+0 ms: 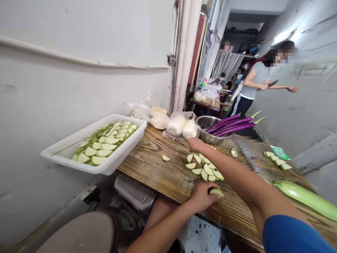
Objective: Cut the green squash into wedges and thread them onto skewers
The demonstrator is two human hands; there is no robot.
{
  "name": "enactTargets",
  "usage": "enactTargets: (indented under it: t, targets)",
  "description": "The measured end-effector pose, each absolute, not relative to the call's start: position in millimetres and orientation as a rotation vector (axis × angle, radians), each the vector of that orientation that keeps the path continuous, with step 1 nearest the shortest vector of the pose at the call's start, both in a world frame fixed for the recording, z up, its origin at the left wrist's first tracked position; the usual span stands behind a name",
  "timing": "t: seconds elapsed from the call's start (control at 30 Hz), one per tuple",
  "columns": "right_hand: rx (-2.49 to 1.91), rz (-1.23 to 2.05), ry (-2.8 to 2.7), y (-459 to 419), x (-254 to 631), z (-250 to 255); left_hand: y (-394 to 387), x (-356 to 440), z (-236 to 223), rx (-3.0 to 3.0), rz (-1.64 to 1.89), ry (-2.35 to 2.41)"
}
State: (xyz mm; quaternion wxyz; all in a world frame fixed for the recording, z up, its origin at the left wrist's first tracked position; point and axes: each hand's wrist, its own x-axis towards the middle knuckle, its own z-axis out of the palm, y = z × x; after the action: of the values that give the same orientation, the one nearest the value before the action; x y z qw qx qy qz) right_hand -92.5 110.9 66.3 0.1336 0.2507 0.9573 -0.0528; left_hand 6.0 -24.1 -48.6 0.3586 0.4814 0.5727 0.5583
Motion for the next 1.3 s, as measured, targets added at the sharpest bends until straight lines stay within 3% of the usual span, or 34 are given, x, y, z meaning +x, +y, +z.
enactTargets:
  t: [0.23, 0.5, 0.7, 0.8, 1.0, 1.2, 1.3]
  targets:
    - [0.881, -0.744, 2.74, 124, 5, 93, -3, 20, -42, 1.473, 1.147, 1.56]
    - [1.004, -1.599, 2.57, 117, 105, 80, -3, 40, -30, 1.883, 0.929, 1.828]
    - [1.009, -1.948, 2.399, 114, 149, 67, -13, 29, -17, 1.897, 1.434, 2.003]
    - [0.985, -2.005, 2.352, 106, 160, 60, -12, 23, -4, 2.073, 1.633, 2.054]
    - [1.004, -1.962, 2.413, 91, 171, 55, -11, 24, 12, 2.565, 1.299, 1.955]
    - [0.908, -1.613, 2.532, 85, 201, 54, -10, -1, 17, 2.071, 1.574, 2.156]
    - [0.937, -1.337, 2.656, 83, 225, 55, -15, -39, 14, 1.811, 1.513, 2.343]
